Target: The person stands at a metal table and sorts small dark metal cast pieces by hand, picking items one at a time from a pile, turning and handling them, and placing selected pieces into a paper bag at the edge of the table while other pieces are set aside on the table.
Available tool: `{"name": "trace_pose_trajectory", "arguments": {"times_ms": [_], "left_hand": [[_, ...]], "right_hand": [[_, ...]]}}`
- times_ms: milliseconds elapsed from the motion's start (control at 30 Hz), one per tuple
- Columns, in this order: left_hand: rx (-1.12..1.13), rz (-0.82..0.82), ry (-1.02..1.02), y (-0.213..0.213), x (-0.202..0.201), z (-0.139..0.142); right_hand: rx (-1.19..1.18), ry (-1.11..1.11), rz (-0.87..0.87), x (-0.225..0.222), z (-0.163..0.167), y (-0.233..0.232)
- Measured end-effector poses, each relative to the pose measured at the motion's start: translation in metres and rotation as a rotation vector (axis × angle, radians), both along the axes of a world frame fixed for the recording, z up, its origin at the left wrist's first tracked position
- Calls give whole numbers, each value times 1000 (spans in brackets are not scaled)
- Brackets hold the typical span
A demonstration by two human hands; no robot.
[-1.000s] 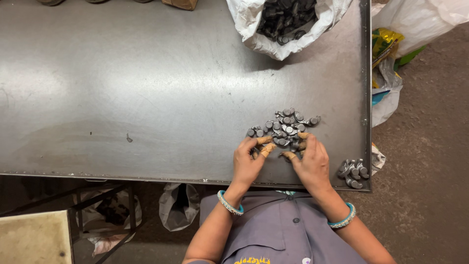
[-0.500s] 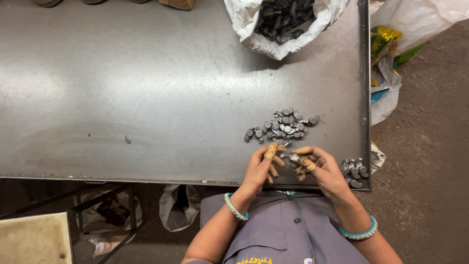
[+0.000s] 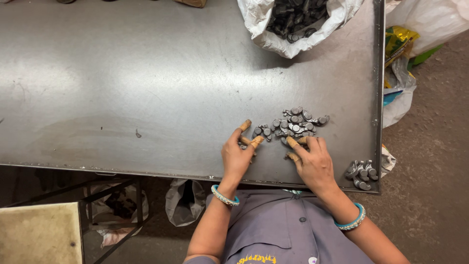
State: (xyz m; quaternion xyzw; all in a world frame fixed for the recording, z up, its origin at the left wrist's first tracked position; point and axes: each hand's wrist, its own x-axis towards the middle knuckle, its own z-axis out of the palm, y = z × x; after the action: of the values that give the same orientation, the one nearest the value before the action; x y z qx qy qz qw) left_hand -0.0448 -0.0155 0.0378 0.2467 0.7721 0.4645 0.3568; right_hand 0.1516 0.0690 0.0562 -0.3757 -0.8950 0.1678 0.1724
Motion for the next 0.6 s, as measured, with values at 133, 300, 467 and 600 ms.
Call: {"name": "trace_pose_trajectory", "arguments": {"times_ms": [133,300,467,600], "left_hand": [[9,-72,109,5,-6,-2],[0,-87,89,6,5,-13],[21,-94,-12,9,9,-9],[84,-90,-180,11,12,-8]], "right_hand": [[-65,-28,-37,12,5,-2],[-137,35,15,15,-4,-5],[-676,348,-173,29,-35,9],[-1261,822,-198,50,-54,27]]}}
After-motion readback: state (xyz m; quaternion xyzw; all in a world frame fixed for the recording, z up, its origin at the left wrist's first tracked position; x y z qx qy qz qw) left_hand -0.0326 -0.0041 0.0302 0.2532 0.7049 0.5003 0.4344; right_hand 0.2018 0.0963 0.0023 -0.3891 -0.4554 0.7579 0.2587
